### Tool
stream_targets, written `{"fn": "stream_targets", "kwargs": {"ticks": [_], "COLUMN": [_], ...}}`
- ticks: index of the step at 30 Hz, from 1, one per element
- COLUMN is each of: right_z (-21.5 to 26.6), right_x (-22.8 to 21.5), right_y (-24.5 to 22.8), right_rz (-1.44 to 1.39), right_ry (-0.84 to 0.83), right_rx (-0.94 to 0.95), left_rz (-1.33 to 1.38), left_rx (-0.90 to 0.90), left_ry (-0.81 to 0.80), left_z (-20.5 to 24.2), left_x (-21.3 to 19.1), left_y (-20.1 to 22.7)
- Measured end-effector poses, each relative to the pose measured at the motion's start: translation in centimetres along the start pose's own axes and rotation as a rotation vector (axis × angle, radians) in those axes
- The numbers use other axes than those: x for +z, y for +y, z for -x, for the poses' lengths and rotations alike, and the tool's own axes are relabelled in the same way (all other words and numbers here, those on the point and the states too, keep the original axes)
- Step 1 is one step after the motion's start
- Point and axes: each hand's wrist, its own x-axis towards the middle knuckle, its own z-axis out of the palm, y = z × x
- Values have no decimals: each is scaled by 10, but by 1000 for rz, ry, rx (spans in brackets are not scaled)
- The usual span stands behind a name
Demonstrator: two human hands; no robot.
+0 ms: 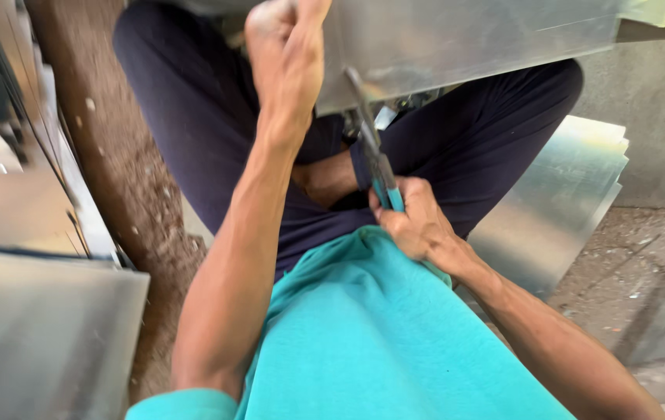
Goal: The person sits on the ground and uses tin snips to cut a large metal sheet into smaller rectangular pieces. The person repeatedly repositions the sheet and cuts along marked lines, stacking the finished pieces to the side.
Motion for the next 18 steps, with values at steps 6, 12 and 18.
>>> {"fn": "stream_targets", "kwargs": {"ticks": [6, 12, 18], "right_z": [37, 70, 47], "right_x": [-34, -13, 11], "right_y": [72, 127, 106], "right_rz": [-263, -650, -838], "right_ry": [-147, 210, 250], "right_rx": [-40, 110, 28], "left_rz": [125, 152, 250], "left_rx": [-68, -426, -338], "left_ry": [291, -344, -305], "left_z": [83, 111, 115], "left_x": [23, 81, 117], "left_y": [-39, -64, -69]}}
